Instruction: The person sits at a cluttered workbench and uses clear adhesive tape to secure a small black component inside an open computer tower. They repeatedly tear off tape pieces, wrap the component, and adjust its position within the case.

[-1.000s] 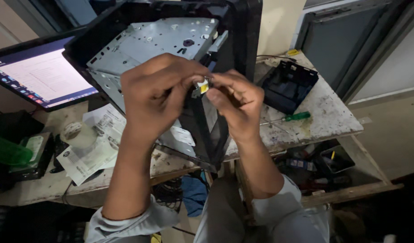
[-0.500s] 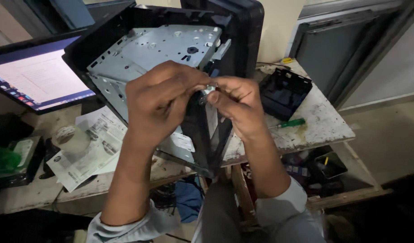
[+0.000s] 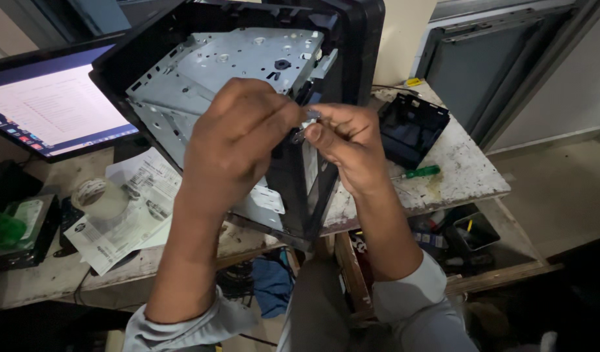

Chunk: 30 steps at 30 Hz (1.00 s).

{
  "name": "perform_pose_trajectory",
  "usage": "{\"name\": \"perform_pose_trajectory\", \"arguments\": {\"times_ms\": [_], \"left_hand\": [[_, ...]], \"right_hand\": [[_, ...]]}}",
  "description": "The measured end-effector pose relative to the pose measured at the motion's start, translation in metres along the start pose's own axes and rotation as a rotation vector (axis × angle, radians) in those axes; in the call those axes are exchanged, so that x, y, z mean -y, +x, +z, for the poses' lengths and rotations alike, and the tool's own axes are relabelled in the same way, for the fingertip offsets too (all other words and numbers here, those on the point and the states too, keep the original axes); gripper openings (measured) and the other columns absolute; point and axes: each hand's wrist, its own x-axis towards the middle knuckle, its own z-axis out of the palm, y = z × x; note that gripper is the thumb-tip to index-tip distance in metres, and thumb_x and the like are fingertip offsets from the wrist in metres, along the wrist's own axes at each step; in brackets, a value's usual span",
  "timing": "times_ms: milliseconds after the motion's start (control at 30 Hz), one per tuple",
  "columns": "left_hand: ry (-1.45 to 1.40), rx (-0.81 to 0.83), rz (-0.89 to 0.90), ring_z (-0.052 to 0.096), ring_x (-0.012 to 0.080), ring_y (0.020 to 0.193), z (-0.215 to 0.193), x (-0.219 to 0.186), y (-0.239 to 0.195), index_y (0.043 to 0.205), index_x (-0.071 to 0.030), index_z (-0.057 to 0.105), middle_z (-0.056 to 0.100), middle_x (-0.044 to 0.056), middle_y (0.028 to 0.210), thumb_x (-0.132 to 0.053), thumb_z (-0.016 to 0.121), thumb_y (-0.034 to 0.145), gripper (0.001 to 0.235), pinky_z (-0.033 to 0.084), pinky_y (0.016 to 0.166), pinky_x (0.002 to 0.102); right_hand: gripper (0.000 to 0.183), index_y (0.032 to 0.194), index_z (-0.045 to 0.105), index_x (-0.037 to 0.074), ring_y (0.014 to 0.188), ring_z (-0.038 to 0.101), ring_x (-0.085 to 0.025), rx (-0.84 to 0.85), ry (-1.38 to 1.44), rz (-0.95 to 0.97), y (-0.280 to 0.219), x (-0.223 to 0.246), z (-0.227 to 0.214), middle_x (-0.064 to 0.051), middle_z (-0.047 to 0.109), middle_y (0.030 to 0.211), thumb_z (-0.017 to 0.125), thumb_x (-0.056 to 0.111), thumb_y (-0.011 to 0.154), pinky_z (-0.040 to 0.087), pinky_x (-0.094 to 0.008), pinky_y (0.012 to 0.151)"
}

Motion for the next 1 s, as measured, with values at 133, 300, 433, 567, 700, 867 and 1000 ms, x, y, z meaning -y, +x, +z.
{"name": "perform_pose_trajectory", "arguments": {"times_ms": [133,300,433,567,700,867,1000], "left_hand": [[0.077,0.038,0.022,0.067,0.029,0.109,-0.001,-0.002,-0.002,0.113,-0.001,0.072,0.069,0.008,0.11,0.006,0.074,0.086,0.027,0.059,0.086,0.038],[0.156,0.02,0.112,0.068,0.0271,0.108,-0.001,0.0,-0.003,0.114,-0.001,0.073,0.068,0.007,0.109,0.0,0.079,0.091,0.023,0.06,0.085,0.035],[0.28,0.011,0.229,0.067,0.0276,0.11,-0.002,0.002,-0.005,0.118,0.002,0.072,0.068,0.009,0.112,0.003,0.079,0.095,0.025,0.061,0.089,0.033],[0.317,0.007,0.261,0.067,0.0287,0.109,-0.002,0.001,-0.003,0.119,0.003,0.071,0.067,0.012,0.114,0.004,0.078,0.092,0.028,0.061,0.091,0.034],[0.283,0.058,0.202,0.067,0.03,0.11,-0.009,-0.002,-0.002,0.116,0.002,0.07,0.066,0.012,0.114,-0.001,0.078,0.091,0.027,0.061,0.093,0.037],[0.251,0.073,0.18,0.066,0.0279,0.113,-0.01,-0.004,-0.001,0.118,0.0,0.07,0.065,0.01,0.116,0.0,0.079,0.095,0.025,0.06,0.094,0.035],[0.121,0.08,0.088,0.066,0.0294,0.112,-0.013,-0.005,-0.002,0.116,-0.001,0.071,0.066,0.009,0.112,0.001,0.078,0.09,0.027,0.059,0.094,0.038]], "right_hand": [[0.036,0.127,0.069,-0.008,0.057,0.041,-0.002,-0.001,-0.031,0.006,0.0,0.002,0.001,-0.001,0.065,0.078,0.076,0.014,0.1,0.029,-0.019,0.052],[0.035,0.124,0.07,-0.009,0.056,0.041,-0.001,-0.013,-0.065,0.035,0.0,0.004,0.004,0.002,0.063,0.076,0.076,0.015,0.099,0.028,-0.019,0.051],[0.032,0.122,0.071,-0.008,0.058,0.042,-0.001,-0.011,-0.065,0.03,0.0,0.005,0.005,0.003,0.064,0.076,0.076,0.013,0.099,0.028,-0.019,0.052],[0.027,0.12,0.072,-0.008,0.059,0.042,-0.001,-0.038,-0.085,0.014,-0.001,0.005,0.008,0.002,0.066,0.079,0.076,0.01,0.1,0.028,-0.019,0.053],[0.028,0.122,0.072,-0.007,0.06,0.042,-0.001,-0.039,-0.096,0.004,0.0,0.005,0.012,0.003,0.064,0.079,0.076,0.009,0.099,0.028,-0.019,0.054],[0.03,0.124,0.072,-0.007,0.058,0.039,0.0,-0.006,-0.063,-0.008,-0.001,0.01,0.012,0.004,0.063,0.076,0.074,0.013,0.102,0.027,-0.019,0.053],[0.032,0.125,0.07,-0.007,0.058,0.04,-0.001,-0.017,-0.085,0.011,-0.002,0.013,0.015,0.002,0.064,0.079,0.075,0.014,0.1,0.028,-0.019,0.053]]}}
